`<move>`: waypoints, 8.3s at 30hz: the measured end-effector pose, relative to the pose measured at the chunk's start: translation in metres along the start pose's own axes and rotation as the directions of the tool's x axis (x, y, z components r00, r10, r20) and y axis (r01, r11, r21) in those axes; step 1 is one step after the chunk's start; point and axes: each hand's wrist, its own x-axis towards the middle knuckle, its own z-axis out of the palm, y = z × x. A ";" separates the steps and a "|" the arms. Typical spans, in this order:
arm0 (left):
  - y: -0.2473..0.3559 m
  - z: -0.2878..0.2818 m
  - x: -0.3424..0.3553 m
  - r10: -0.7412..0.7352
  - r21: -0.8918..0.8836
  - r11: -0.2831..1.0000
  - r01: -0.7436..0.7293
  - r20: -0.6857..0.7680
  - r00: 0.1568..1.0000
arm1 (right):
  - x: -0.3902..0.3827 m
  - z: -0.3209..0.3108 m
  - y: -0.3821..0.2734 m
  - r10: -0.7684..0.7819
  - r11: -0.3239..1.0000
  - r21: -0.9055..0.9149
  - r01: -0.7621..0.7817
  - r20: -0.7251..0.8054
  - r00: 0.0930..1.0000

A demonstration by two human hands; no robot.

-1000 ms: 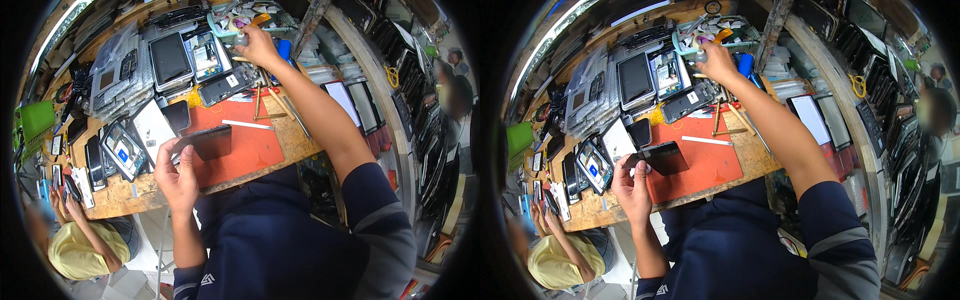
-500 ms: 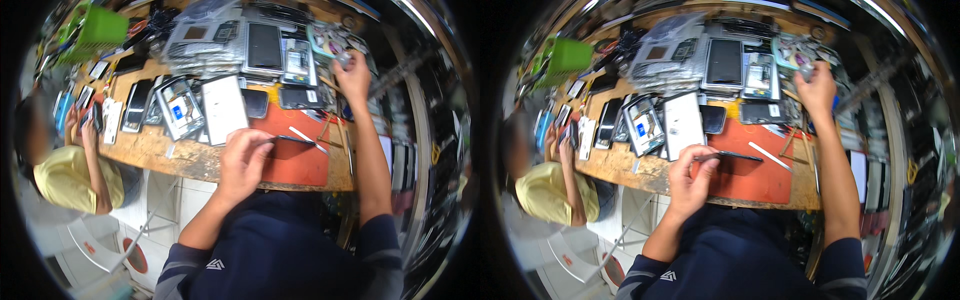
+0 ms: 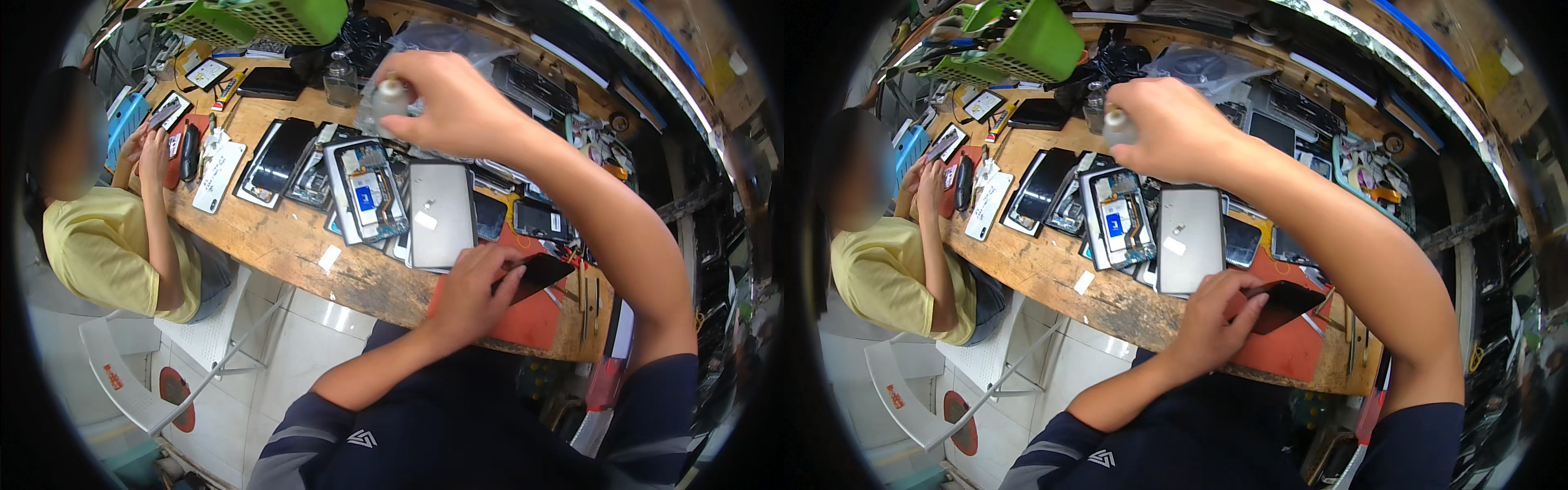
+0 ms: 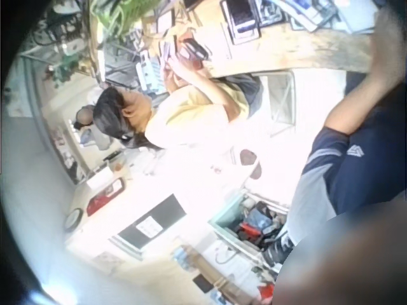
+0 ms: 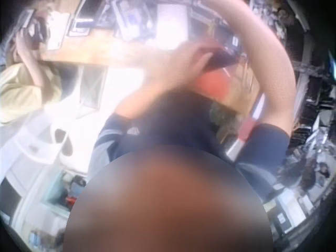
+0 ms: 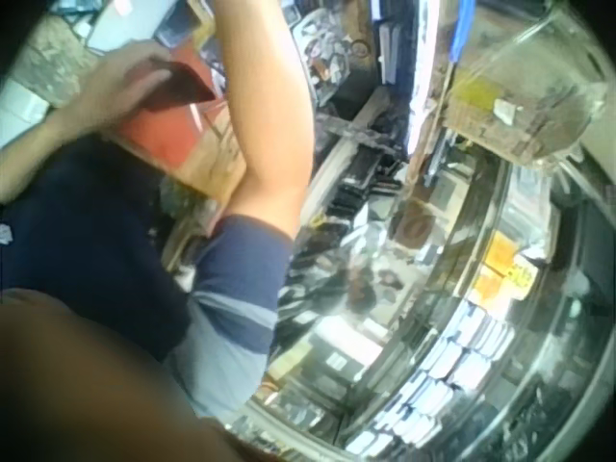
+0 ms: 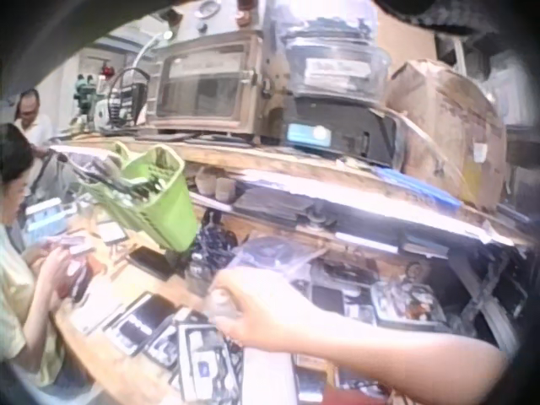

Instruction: The person disassembles a smartphone, removes the battery, and reassembles the device using a screwdriver and a metal prying tool. They also apply adhesive to a small black component and wipe it with a tissue.

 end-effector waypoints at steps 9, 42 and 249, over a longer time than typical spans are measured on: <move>0.001 0.006 0.004 0.022 -0.073 0.997 -0.020 0.025 0.999 | 0.132 0.110 0.057 0.170 0.953 -0.293 -0.081 0.292 0.941; 0.033 0.020 0.049 0.184 0.281 0.926 -0.251 0.243 0.952 | -0.309 -0.108 -0.016 0.544 0.803 -0.034 -0.595 -0.365 0.755; 0.005 0.058 -0.027 0.219 0.469 0.789 -0.396 0.387 0.896 | -0.420 -0.021 -0.046 0.458 0.880 -0.129 -0.458 -0.029 0.888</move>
